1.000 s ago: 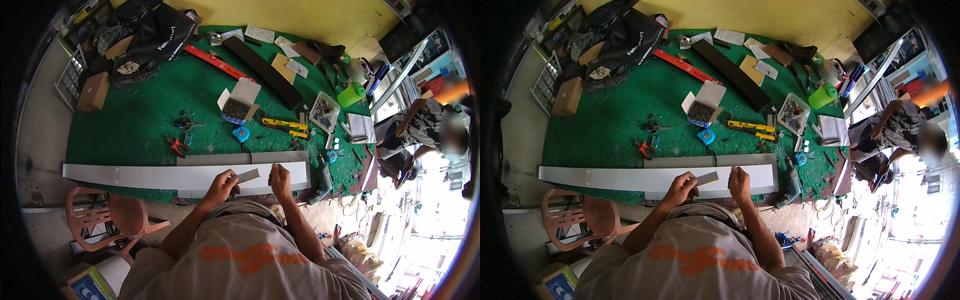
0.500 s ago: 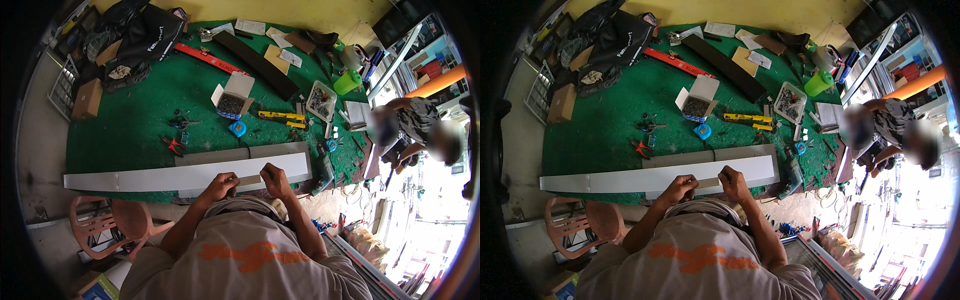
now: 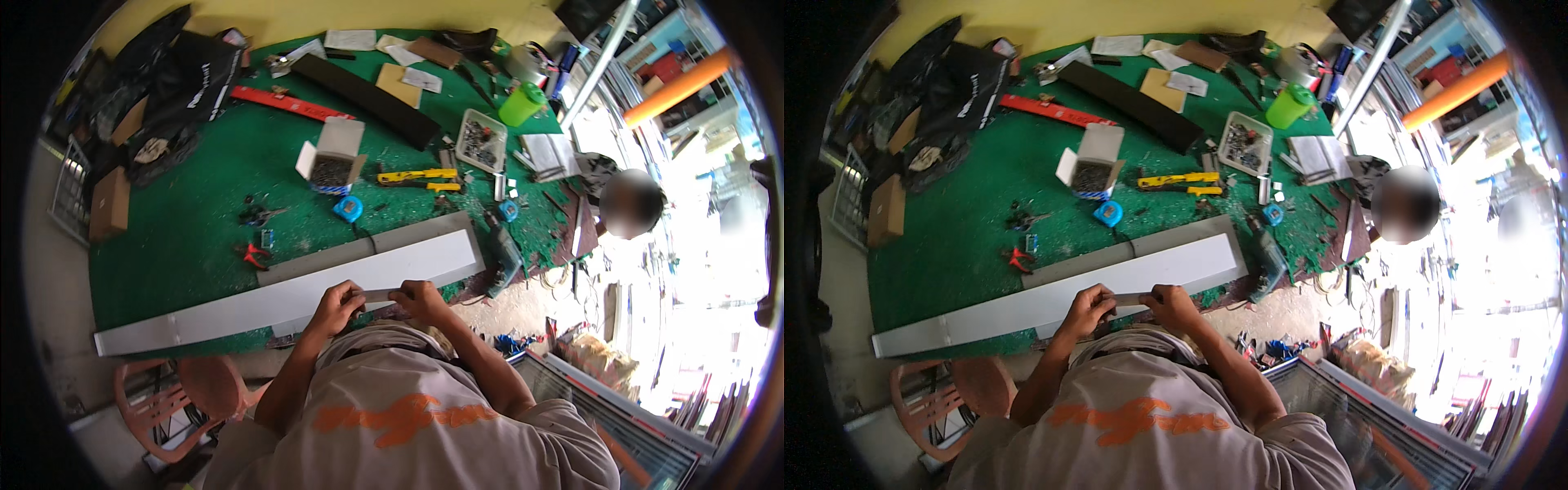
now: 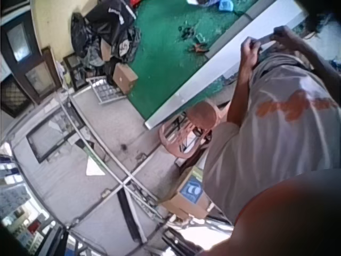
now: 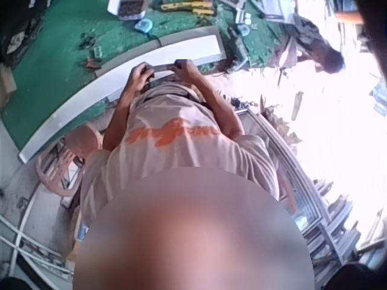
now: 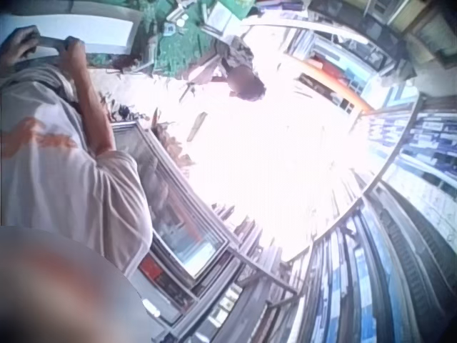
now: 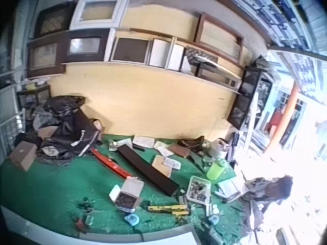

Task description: The person assembles a white window frame on a green workbench. They use a drill to drive screws into the frame, a staple gun to fasten a small metal bracket, and a tape measure to check dimensions. The person repeatedly drills and staples at multiple points along the frame.

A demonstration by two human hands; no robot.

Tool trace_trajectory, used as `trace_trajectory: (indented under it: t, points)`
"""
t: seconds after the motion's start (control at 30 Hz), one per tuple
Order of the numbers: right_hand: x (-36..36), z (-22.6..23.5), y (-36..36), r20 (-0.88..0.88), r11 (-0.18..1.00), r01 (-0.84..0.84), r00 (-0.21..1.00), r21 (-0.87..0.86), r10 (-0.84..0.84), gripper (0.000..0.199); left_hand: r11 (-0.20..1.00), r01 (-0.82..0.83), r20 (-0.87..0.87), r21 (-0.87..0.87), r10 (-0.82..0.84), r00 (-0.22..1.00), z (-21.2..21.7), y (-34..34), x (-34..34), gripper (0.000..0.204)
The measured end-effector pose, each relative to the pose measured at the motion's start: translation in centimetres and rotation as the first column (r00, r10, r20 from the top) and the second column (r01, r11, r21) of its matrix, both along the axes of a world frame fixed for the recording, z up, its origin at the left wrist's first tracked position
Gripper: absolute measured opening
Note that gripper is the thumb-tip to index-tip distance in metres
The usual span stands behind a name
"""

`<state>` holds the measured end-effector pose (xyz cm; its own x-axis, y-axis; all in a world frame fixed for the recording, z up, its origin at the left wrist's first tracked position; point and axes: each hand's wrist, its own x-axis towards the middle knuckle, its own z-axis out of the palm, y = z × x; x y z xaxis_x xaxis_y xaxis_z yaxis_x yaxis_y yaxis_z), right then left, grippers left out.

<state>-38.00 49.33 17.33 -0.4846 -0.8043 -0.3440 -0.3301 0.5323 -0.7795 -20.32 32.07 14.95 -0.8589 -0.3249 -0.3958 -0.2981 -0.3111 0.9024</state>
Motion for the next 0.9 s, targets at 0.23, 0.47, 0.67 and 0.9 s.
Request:
trace_trajectory:
  t: [0.23, 0.47, 0.67, 0.9]
  points:
    - [-0.6, -0.5, 4.3, -0.285, 0.995, 0.087, 0.954, -0.051, -0.098, 0.027, 0.945, 0.184, 0.022, -0.271, -0.185, 0.983, -3.0, 3.4, -2.9, 0.006]
    - [-7.1, -5.7, 9.5, -0.444, 0.958, 0.276, 0.85, -0.081, -0.283, 0.019, 0.91, -0.1, -0.052, -0.402, 0.086, 0.995, -6.8, 5.6, -10.1, 0.027]
    - [-14.3, -10.8, 8.4, -0.496, 0.97, 0.204, 0.861, 0.13, -0.114, 0.018, 0.803, 0.032, 0.101, -0.595, 0.034, 0.994, -10.2, 7.1, -14.6, 0.019]
    - [-21.4, -13.2, 10.5, -0.568, 0.934, 0.335, 0.796, 0.122, -0.211, 0.014, 0.791, 0.107, 0.215, -0.602, 0.032, 0.976, -9.8, 10.2, -17.4, 0.02]
